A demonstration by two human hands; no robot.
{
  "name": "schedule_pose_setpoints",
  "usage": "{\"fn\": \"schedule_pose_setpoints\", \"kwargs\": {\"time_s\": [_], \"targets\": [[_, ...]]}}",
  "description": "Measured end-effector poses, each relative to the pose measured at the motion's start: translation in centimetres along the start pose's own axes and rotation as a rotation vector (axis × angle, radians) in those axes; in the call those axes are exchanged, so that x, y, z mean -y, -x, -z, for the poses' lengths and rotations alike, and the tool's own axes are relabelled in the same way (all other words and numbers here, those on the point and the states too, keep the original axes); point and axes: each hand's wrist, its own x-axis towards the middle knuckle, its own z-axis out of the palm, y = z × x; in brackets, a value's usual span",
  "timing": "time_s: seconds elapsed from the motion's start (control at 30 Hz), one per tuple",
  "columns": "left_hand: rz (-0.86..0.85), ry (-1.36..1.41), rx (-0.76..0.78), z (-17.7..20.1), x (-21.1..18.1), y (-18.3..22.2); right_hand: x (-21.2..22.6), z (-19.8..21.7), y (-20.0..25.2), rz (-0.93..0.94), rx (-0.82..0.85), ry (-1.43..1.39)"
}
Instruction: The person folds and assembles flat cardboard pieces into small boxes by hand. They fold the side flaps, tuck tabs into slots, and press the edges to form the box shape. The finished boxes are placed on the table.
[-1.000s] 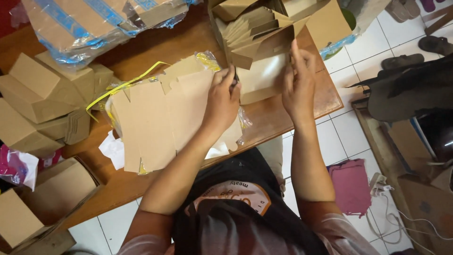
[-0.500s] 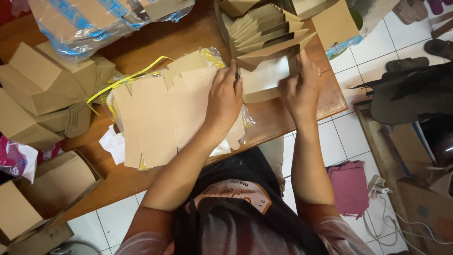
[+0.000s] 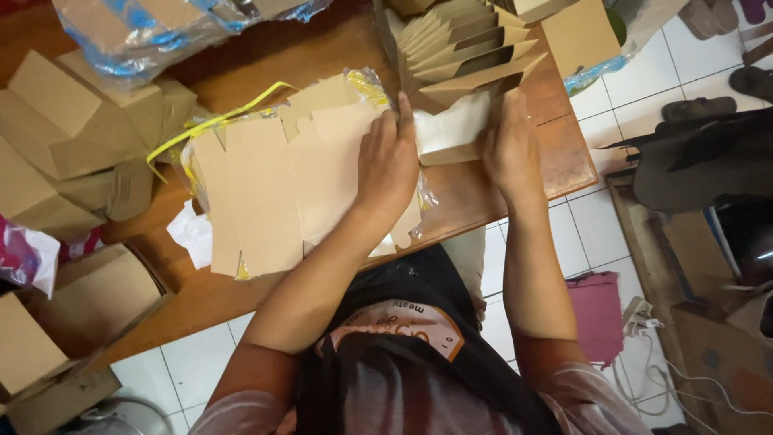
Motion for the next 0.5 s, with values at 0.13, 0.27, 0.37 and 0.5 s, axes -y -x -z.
{"fn": "schedule_pose_setpoints", "kwargs": {"time_s": [0.13,0.27,0.37,0.5], "targets": [[-0.011,-0.036,0.007,-0.6,0.5,0.6,2.3,0.0,0.3,0.196,-0.129,-0.122],[-0.056,0.218,-0.009,2.9,1.7,2.3,0.2,-2.6,2.7,0.115,-0.517,-0.327],[-0.091,0.183,-0.101,6.2,4.9,5.9,2.6,-2.7,4.7,0.175,-0.623,-0.378],[0.017,-0.017,-0.175,12.2,9.2,11.0,11.6,-1.5,5.2,0.449,-0.311,-0.43]]}}
